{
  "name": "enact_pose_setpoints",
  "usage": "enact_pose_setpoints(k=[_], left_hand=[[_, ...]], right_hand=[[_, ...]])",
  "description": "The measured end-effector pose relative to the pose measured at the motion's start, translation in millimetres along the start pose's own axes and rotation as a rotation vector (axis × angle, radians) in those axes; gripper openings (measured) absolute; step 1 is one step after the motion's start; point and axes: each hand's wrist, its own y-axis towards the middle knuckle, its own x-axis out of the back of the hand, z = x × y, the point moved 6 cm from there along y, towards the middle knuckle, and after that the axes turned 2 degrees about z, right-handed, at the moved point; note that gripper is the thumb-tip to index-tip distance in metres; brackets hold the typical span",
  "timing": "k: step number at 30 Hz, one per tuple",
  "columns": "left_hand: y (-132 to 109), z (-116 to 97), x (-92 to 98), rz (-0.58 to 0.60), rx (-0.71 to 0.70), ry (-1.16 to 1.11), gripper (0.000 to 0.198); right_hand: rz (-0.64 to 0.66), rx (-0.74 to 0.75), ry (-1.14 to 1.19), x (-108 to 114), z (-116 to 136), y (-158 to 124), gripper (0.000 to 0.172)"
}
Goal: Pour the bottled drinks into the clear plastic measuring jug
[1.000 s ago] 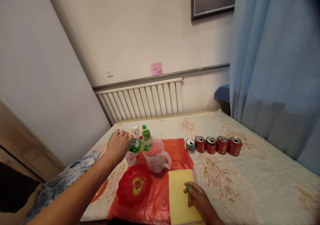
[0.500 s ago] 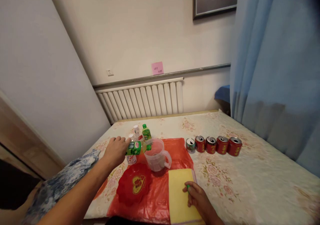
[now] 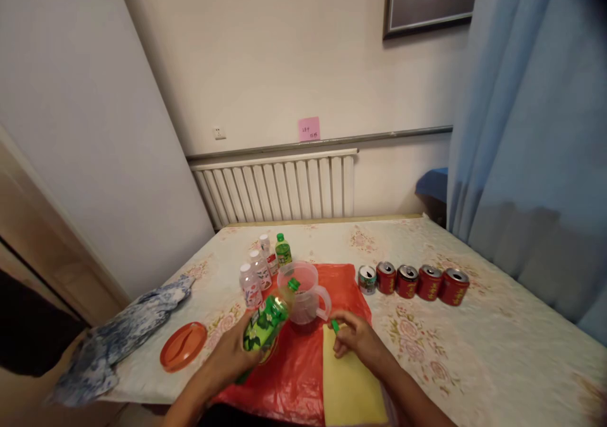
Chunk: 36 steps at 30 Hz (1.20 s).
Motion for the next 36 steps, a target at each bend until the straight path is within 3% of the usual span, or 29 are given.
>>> enact_pose_setpoints(k=[5, 9, 16, 20, 23, 26, 30, 36], left_hand=[[-26, 4, -49.8, 0.08, 0.036, -0.155, 0.07], [-31, 0, -69.1, 0.089, -0.001, -0.222, 0.066], [-33, 3, -75.1, -0.001, -0.072, -0.267, 0.059], [-35, -1, -81.5, 0.004, -0.115, -0.33, 0.047], [-33, 1, -86.9, -0.022, -0.097, -0.363, 0.06], [-26, 12, -92.4, -0.084, -0.055, -0.359, 0.079], [-18, 19, -95.0, -0.149, -0.061, -0.376, 0.078], [-13, 26, -92.7, -0.179, -0.087, -0.48, 0.079]], right_hand=[[0.065, 0.118, -0.155, -18, 56, 17, 0.036], [0.162, 0.109, -0.22, -32, 67, 22, 0.033], [0.238, 0.097, -0.362, -38, 71, 9, 0.035], [0.239, 0.112, -0.411, -43, 82, 2, 0.035], [0.243, 0.15, -0.424, -50, 97, -1, 0.031], [0.222, 0.184, -0.435, -56, 113, 0, 0.038], [0.194, 0.183, -0.506, -63, 126, 9, 0.046], [0.289, 0.264, -0.789, -99, 152, 21, 0.029]])
